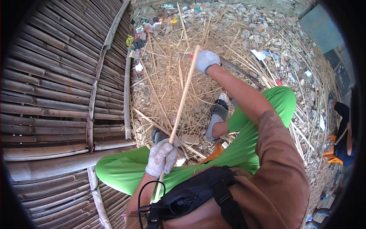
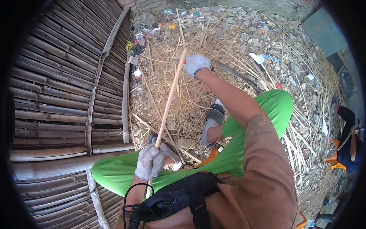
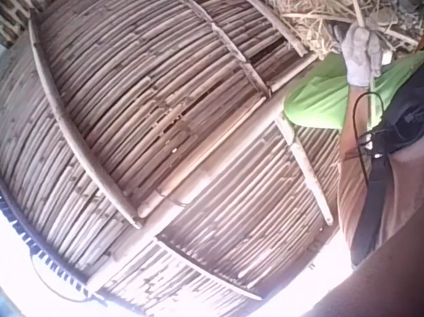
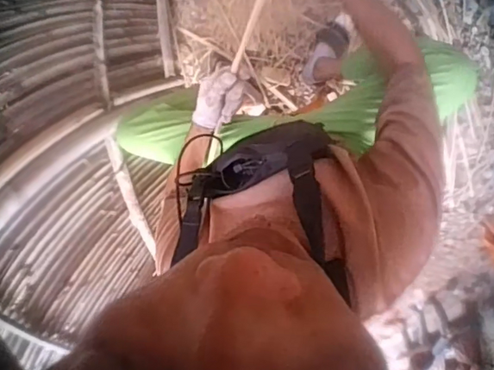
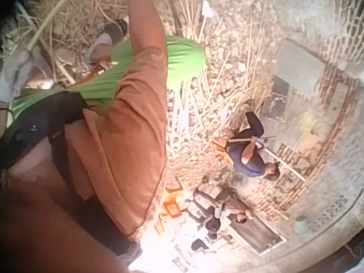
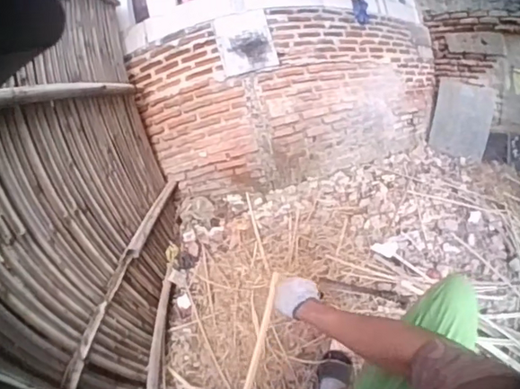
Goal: The person uses a small red knife to strip thin layers and shavings from a bamboo stick by hand, rotating the stick between their gloved hands.
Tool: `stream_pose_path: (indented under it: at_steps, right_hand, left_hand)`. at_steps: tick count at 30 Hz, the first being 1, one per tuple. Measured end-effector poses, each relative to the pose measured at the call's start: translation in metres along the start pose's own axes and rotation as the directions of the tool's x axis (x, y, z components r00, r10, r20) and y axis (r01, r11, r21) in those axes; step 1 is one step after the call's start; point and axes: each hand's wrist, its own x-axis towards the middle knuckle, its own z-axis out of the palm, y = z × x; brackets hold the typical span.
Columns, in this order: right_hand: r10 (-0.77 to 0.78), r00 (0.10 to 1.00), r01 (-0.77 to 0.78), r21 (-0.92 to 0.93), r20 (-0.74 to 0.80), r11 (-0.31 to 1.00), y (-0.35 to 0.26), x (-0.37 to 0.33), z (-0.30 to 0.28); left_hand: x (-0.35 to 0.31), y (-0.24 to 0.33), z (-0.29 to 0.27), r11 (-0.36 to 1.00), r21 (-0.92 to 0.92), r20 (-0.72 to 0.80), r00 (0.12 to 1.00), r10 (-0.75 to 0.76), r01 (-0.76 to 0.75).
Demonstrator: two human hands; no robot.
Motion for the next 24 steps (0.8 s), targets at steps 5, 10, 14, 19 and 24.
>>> stream_pose_path:
  at_steps: [5, 10, 14, 19, 24]
  right_hand:
    - [0.106, 0.993, -0.111, 0.117, 0.048, 0.987, 0.004, -0.017, 0.002]
    - [-0.031, 0.997, 0.047, 0.239, -0.070, 0.970, -0.038, -0.062, 0.001]
    - [-0.292, 0.956, 0.289, 0.133, 0.004, 0.948, -0.077, -0.103, -0.002]
    - [-0.551, 0.823, 0.535, 0.135, 0.137, 0.834, -0.115, -0.181, 0.005]
    - [-0.533, 0.842, 0.523, 0.110, 0.087, 0.845, -0.118, -0.167, 0.020]
  left_hand:
    - [0.013, 0.006, -0.003, 0.968, -0.250, -0.021, 0.999, -0.034, 0.027]
    - [0.015, -0.005, -0.021, 0.911, -0.411, 0.011, 1.000, -0.011, 0.015]
    - [0.018, 0.002, -0.014, 0.900, -0.436, -0.020, 1.000, -0.001, -0.008]
    - [0.021, -0.003, -0.019, 0.901, -0.428, -0.077, 0.996, 0.038, -0.068]
    - [0.019, -0.001, -0.020, 0.903, -0.423, -0.093, 0.995, 0.041, -0.077]
